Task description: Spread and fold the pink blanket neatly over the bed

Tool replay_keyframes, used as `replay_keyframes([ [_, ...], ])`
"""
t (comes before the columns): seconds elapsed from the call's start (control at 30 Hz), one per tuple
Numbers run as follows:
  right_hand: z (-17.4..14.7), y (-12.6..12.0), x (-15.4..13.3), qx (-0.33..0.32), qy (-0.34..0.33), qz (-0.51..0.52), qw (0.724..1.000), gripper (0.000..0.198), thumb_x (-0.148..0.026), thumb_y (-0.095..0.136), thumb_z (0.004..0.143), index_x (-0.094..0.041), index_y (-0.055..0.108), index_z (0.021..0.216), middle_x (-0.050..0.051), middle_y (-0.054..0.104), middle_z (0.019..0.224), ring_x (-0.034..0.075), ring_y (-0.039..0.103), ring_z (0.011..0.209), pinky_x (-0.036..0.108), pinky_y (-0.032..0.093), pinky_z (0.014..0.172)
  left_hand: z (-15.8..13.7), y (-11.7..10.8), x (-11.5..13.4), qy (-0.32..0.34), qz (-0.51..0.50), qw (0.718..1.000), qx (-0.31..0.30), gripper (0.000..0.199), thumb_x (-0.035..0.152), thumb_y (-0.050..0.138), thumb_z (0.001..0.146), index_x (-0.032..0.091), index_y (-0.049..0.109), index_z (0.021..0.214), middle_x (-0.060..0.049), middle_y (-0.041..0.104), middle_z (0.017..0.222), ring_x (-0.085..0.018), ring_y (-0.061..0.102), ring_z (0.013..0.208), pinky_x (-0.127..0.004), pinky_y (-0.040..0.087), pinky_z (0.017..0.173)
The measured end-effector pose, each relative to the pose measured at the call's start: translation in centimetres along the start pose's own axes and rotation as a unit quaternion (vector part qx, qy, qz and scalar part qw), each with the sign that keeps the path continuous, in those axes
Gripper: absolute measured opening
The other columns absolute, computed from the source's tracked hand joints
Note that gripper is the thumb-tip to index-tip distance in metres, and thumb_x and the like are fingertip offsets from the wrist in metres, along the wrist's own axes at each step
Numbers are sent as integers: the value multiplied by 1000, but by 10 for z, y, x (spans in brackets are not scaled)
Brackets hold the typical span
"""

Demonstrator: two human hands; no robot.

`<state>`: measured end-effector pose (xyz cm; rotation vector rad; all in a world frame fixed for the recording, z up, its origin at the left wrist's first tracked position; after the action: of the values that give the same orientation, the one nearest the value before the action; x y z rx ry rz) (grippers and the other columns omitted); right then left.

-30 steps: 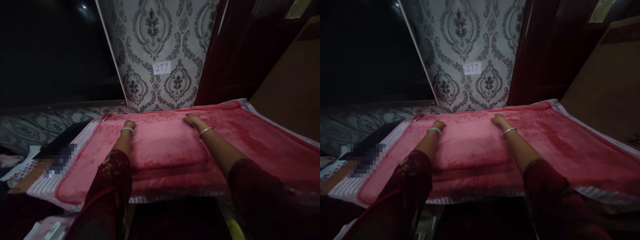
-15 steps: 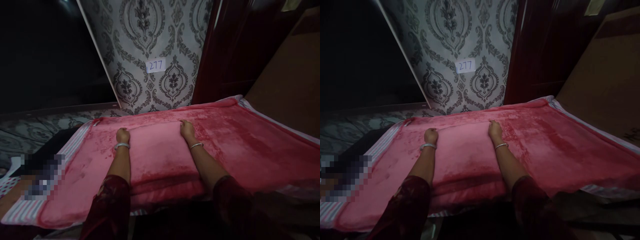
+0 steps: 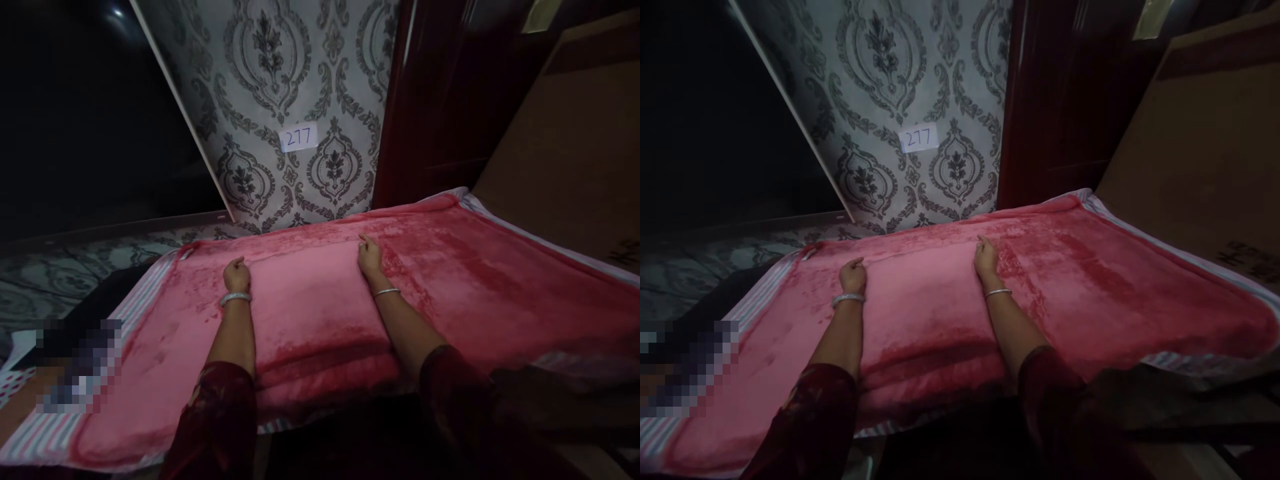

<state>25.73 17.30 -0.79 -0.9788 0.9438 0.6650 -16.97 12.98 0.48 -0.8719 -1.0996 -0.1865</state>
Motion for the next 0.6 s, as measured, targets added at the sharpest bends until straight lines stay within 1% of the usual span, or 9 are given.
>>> replay_keyframes([
  [0.07, 1, 2, 1, -6, 12, -5, 1000, 52, -19, 44, 91, -8, 63, 138, 17, 68, 134, 25, 62, 125, 38, 44, 112, -1, -1, 1, 5, -5, 1000, 3, 50, 18, 50, 84, 13, 71, 129, -8, 74, 86, -20, 64, 70, -32, 53, 73],
  [0.17, 4, 5, 2, -18, 9, -1, 1000, 53, -19, 51, 89, -9, 64, 139, 17, 68, 134, 26, 64, 123, 38, 46, 111, -1, -2, 1, 9, -7, 1000, 6, 51, 16, 50, 83, 13, 72, 128, -9, 74, 87, -20, 64, 70, -33, 54, 75],
  [0.23, 5, 7, 2, -30, -3, 7, 1000, 53, -17, 52, 88, -12, 65, 139, 14, 67, 137, 23, 64, 124, 35, 46, 110, 0, -2, 1, 7, -5, 1000, 5, 50, 15, 50, 82, 12, 73, 127, -10, 74, 87, -20, 64, 71, -34, 54, 76],
  [0.33, 7, 7, 4, -40, -12, 18, 999, 54, -14, 47, 89, -15, 65, 140, 9, 65, 141, 18, 63, 126, 30, 46, 110, 2, -2, -1, 2, -1, 1000, 4, 52, 14, 50, 82, 12, 72, 128, -10, 74, 86, -20, 63, 68, -35, 54, 75],
  [0.4, 7, 7, 7, -40, -2, 17, 999, 54, -12, 45, 90, -13, 63, 142, 11, 63, 143, 18, 62, 127, 30, 46, 110, 2, -1, -2, -3, 0, 1000, 1, 54, 14, 49, 81, 12, 71, 131, -8, 72, 82, -19, 61, 64, -34, 54, 72],
  [0.5, 9, 9, 9, -45, 20, 10, 999, 54, -12, 47, 89, -8, 62, 141, 15, 63, 142, 21, 61, 130, 34, 45, 112, -1, 0, -1, -6, 3, 1000, -8, 55, 17, 53, 79, 10, 69, 131, -6, 70, 75, -18, 60, 60, -32, 54, 67],
  [0.6, 12, 9, 5, -60, 29, 10, 998, 52, -12, 51, 87, -8, 65, 137, 17, 64, 141, 23, 59, 132, 36, 42, 114, -6, -2, 5, 3, 13, 1000, -12, 56, 21, 58, 75, 8, 69, 129, -7, 71, 78, -20, 65, 65, -33, 56, 69],
])
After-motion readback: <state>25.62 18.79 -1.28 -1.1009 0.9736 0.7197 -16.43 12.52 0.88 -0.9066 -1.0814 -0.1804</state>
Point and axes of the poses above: each hand's wrist, its own z-axis towards the middle knuckle, its own y-axis out of the palm, x = y × z, the point moved 6 cm from there along z, towards the middle knuckle
